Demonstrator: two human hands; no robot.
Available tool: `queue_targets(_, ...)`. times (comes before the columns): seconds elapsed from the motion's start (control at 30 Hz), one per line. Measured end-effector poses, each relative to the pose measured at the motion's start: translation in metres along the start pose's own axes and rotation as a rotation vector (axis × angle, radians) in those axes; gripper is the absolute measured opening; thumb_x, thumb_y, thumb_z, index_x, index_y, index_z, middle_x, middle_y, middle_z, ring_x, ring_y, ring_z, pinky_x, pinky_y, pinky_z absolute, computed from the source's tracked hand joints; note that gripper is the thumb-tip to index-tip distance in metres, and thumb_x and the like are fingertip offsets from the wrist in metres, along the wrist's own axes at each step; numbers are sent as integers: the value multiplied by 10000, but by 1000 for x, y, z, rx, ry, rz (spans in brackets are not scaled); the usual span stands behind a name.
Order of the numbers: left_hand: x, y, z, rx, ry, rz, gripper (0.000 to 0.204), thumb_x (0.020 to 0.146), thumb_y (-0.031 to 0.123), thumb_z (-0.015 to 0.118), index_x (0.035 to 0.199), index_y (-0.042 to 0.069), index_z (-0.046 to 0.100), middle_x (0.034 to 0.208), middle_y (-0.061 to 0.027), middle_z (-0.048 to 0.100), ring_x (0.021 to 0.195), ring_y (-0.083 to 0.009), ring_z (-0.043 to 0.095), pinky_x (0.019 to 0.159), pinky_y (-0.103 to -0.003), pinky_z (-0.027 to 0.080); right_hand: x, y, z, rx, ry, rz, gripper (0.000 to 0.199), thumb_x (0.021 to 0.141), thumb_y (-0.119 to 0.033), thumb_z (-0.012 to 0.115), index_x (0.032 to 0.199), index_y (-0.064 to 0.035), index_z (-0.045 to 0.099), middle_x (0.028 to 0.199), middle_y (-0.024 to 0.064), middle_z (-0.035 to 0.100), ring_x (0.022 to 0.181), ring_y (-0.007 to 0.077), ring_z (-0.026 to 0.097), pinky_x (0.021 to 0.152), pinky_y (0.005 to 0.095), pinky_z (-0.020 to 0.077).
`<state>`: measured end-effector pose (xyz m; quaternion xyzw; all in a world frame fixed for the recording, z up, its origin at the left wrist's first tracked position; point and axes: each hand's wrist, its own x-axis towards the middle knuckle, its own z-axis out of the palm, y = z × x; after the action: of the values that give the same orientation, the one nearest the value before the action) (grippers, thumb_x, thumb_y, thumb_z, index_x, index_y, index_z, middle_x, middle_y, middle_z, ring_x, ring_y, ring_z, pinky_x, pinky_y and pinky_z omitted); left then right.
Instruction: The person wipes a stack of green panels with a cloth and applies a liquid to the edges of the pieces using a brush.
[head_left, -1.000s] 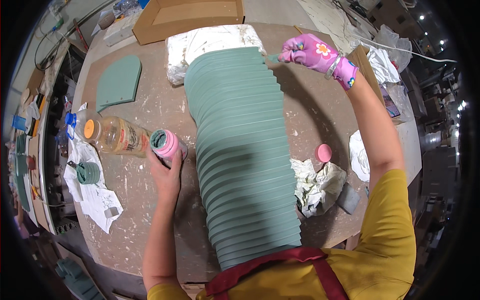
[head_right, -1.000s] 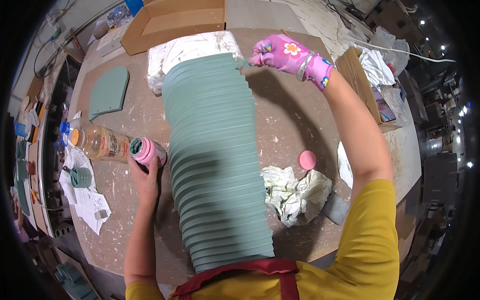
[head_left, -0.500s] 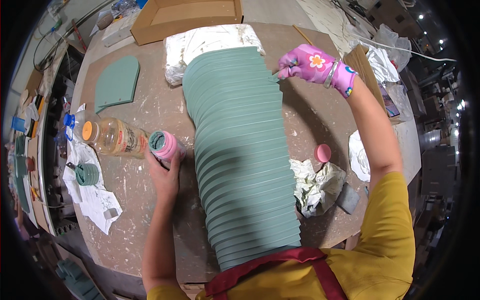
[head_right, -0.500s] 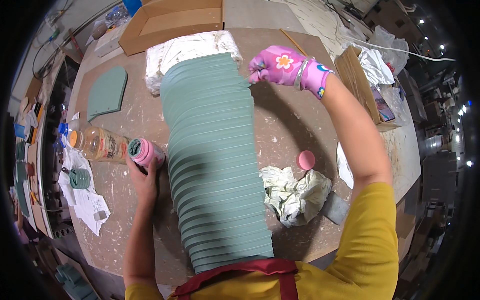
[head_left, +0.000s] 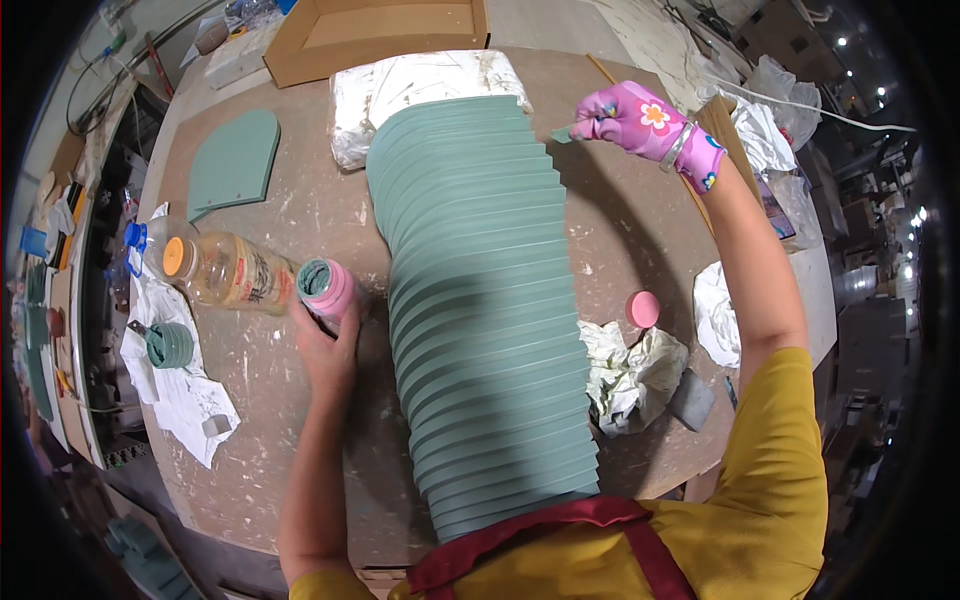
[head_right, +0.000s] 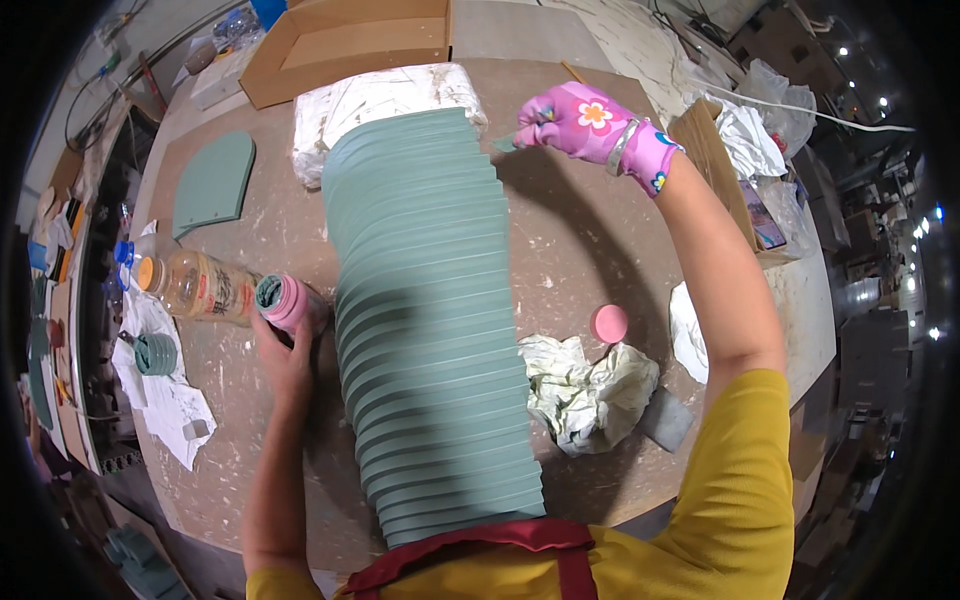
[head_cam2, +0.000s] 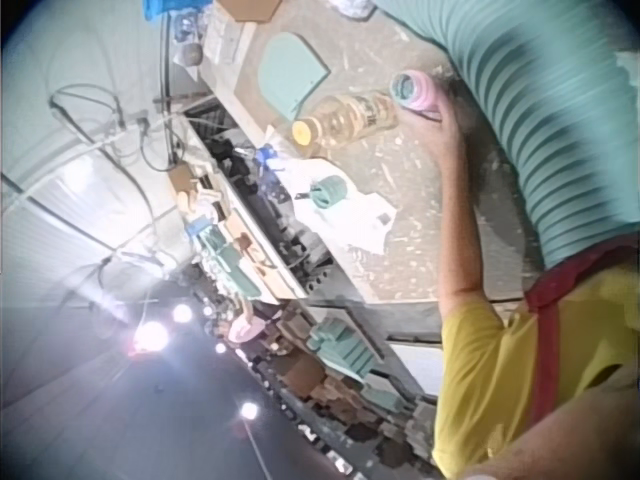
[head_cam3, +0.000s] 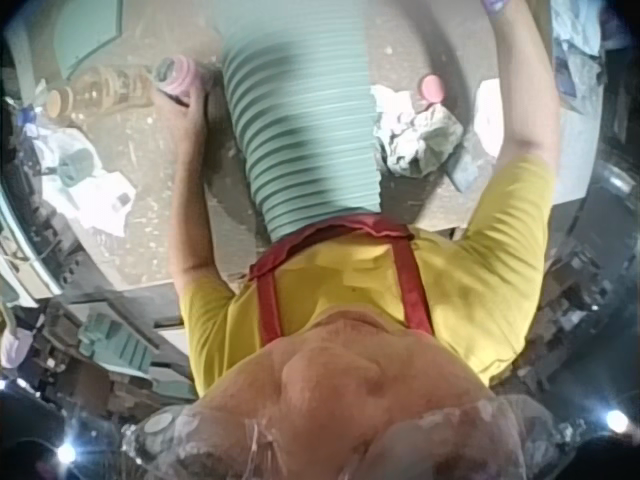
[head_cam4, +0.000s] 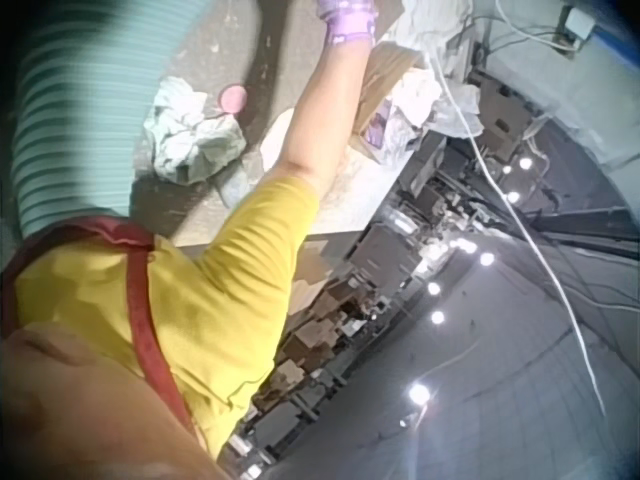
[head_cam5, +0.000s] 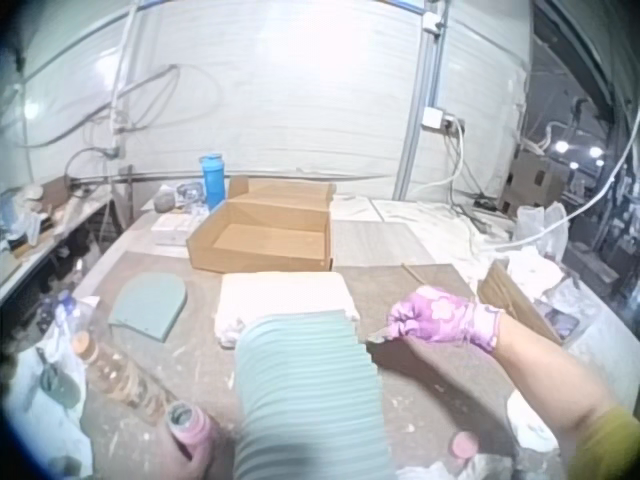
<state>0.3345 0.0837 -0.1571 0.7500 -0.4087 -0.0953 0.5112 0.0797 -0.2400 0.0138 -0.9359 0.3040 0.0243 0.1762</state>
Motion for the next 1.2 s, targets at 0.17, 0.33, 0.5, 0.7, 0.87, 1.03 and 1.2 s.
queue_targets(0.17, -1, 3, -1, -25, -30, -38, 640, 846, 188, 675, 1347, -54, 360, 1250, -212, 520, 1173, -295, 510, 1012, -381, 370, 15, 0, 6, 161, -48, -82, 273, 850, -317, 655, 881, -46, 668, 754, 135, 635, 716, 234, 590, 688, 361, 449)
queue_targets(0.33, -1, 10, 0, -103, -29, -91, 639, 837, 178, 697, 1330, -59, 368, 1199, -206, 564, 1127, -270, 548, 983, -366, 397, 20, 20, -4, 151, -32, -15, 260, 836, -286, 664, 798, -32, 625, 708, 76, 614, 682, 209, 559, 671, 340, 447)
queue_targets(0.5, 0, 9, -1, -88, -43, -59, 644, 843, 173, 690, 1341, -61, 354, 1205, -201, 560, 1132, -268, 542, 996, -365, 387, 38, -6, 5, 149, -89, -116, 203, 834, -218, 648, 843, -16, 666, 759, 62, 669, 701, 172, 607, 684, 280, 468)
queue_targets(0.7, 0, 3, 0, -99, -27, -34, 648, 850, 180, 684, 1349, -56, 345, 1219, -198, 545, 1143, -273, 530, 998, -366, 381, 34, 10, -9, -4, -28, -71, 227, 848, -237, 663, 864, -10, 649, 676, 89, 606, 631, 176, 521, 616, 337, 439)
queue_targets(0.87, -2, 5, 2, -121, -30, -66, 653, 846, 186, 688, 1350, -49, 346, 1216, -197, 545, 1149, -274, 526, 1005, -365, 374, 41, -12, 15, -47, 114, -209, 290, 847, -297, 680, 891, -12, 649, 730, 115, 633, 677, 242, 576, 649, 341, 454)
queue_targets(1.03, -2, 5, 0, -112, -41, -72, 668, 843, 206, 697, 1352, -48, 346, 1231, -201, 535, 1171, -281, 514, 1018, -368, 366, 34, -9, -6, -74, -8, -145, 225, 843, -235, 658, 898, -17, 660, 746, 123, 641, 687, 230, 579, 659, 336, 462)
queue_targets(1.2, -1, 0, -4, -87, -30, -68, 679, 846, 222, 704, 1359, -44, 347, 1264, -202, 515, 1194, -274, 499, 1024, -372, 364, 34, -29, 1, 45, -57, -97, 305, 838, -349, 676, 914, -53, 674, 757, 102, 654, 709, 238, 604, 697, 361, 473)
